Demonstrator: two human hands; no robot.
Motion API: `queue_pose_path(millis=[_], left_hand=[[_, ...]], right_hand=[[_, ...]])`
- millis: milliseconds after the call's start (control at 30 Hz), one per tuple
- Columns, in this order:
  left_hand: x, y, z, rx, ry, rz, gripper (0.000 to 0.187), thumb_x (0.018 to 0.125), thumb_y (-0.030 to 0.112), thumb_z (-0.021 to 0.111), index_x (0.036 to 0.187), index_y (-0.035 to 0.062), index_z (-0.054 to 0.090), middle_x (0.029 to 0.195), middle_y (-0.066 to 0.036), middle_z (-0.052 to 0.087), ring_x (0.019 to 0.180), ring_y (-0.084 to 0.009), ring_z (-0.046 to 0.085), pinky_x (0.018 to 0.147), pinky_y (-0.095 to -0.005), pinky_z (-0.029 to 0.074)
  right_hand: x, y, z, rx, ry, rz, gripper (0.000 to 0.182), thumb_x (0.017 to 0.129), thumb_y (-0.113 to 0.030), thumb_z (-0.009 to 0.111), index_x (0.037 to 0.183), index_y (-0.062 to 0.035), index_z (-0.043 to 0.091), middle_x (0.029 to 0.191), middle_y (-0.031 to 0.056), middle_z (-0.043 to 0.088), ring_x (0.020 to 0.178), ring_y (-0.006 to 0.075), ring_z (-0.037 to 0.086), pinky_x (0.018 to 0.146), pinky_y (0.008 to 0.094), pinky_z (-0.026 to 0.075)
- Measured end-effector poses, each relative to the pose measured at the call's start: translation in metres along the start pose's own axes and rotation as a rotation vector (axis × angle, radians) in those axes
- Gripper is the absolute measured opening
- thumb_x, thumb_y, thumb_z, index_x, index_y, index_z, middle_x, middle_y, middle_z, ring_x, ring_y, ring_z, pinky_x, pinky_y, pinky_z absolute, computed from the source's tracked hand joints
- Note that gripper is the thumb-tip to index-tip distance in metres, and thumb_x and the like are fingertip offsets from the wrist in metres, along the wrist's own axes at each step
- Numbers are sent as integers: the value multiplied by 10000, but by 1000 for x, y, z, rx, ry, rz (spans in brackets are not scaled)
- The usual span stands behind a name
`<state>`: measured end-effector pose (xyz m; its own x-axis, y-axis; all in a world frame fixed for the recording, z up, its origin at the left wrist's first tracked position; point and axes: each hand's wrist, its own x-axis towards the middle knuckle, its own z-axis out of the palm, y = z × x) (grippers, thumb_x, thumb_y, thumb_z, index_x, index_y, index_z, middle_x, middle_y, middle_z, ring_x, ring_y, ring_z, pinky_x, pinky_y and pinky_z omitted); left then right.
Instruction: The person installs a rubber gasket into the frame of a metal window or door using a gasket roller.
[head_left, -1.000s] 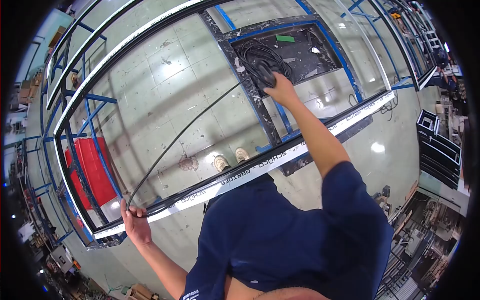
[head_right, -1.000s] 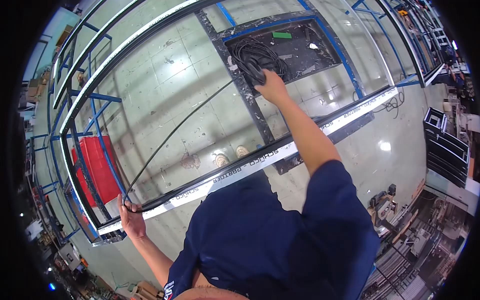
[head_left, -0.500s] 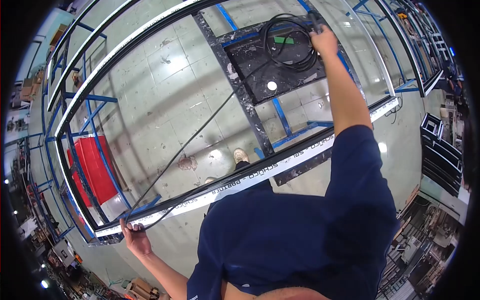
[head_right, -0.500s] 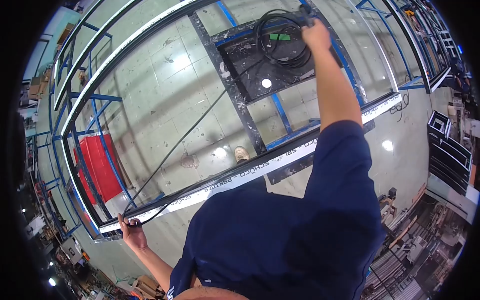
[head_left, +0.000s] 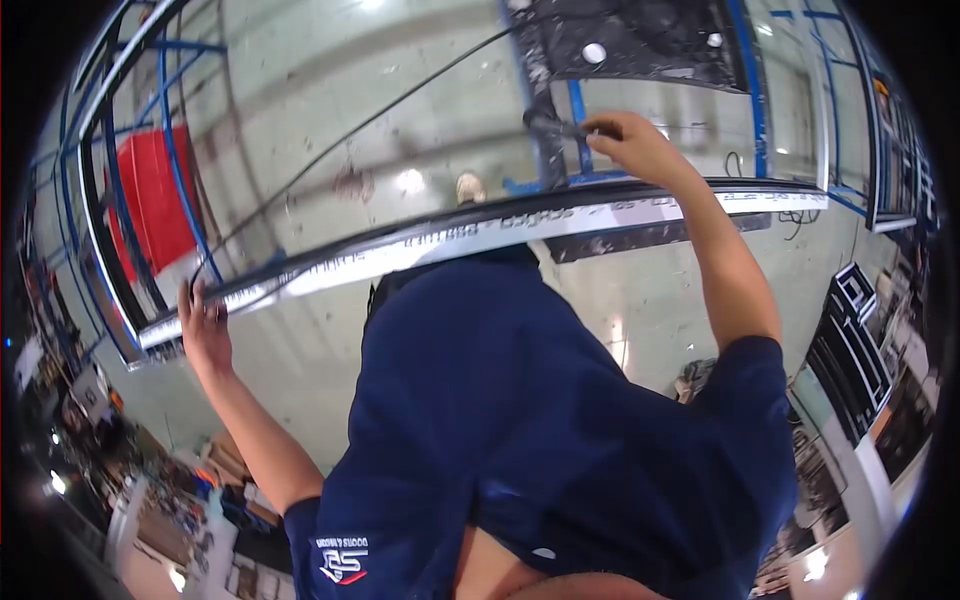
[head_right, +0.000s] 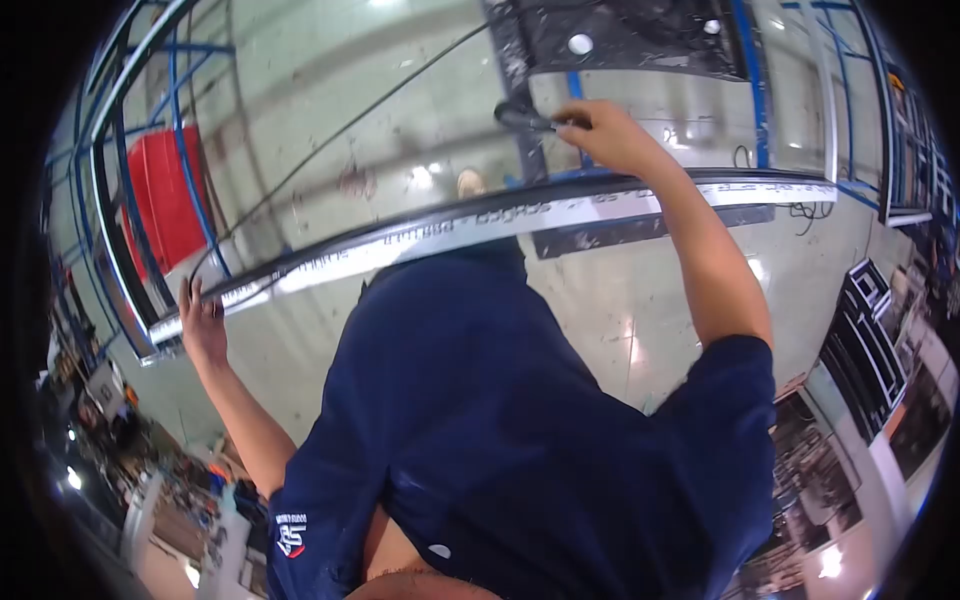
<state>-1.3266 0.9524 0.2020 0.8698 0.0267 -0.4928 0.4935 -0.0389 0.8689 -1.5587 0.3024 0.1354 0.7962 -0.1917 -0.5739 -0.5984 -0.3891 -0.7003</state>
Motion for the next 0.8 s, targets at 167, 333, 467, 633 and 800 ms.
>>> queue_pose_path(millis=[167, 333, 467, 633, 800], left_hand=[[30, -21, 0, 89, -59, -4, 499, 1046, 121, 575, 1519, 60, 428, 1292, -49, 650, 722, -53, 449, 800, -280, 471], [51, -29, -13, 6, -91, 55, 473, 1063, 113, 536, 1513, 25, 417, 1317, -89, 631, 735, -68, 459, 828, -286, 475], [66, -42, -29, -123, -154, 92, 474, 1062, 107, 539, 1512, 20, 418, 1333, -97, 616, 771, -84, 477, 865, -281, 473], [58, -53, -23, -188, -134, 69, 483, 1054, 104, 558, 1507, -1, 428, 1313, -120, 622, 785, -95, 499, 865, -279, 475], [67, -68, -28, -245, -179, 51, 507, 1047, 111, 574, 1518, 0, 420, 1324, -109, 596, 788, -80, 504, 888, -297, 488]], right_hand=[[-19, -35, 64, -215, -172, -98, 238, 975, -155, 609, 1170, -45, 692, 887, 123, 711, 757, 221, 639, 742, 353, 509], [-11, -68, 67, -427, -263, -3, 256, 936, -150, 636, 1167, -51, 682, 851, 131, 711, 755, 252, 652, 737, 386, 507], [-8, -83, 73, -523, -277, 60, 277, 916, -125, 650, 1182, -58, 685, 917, 124, 732, 806, 256, 670, 777, 384, 527], [-8, -111, 85, -938, -208, -107, 308, 866, -141, 700, 1174, -147, 716, 1091, 105, 736, 1028, 337, 687, 888, 426, 541], [-15, -123, 98, -961, -239, -153, 395, 804, -64, 708, 1186, -166, 704, 1092, 131, 728, 1018, 346, 685, 908, 445, 537]])
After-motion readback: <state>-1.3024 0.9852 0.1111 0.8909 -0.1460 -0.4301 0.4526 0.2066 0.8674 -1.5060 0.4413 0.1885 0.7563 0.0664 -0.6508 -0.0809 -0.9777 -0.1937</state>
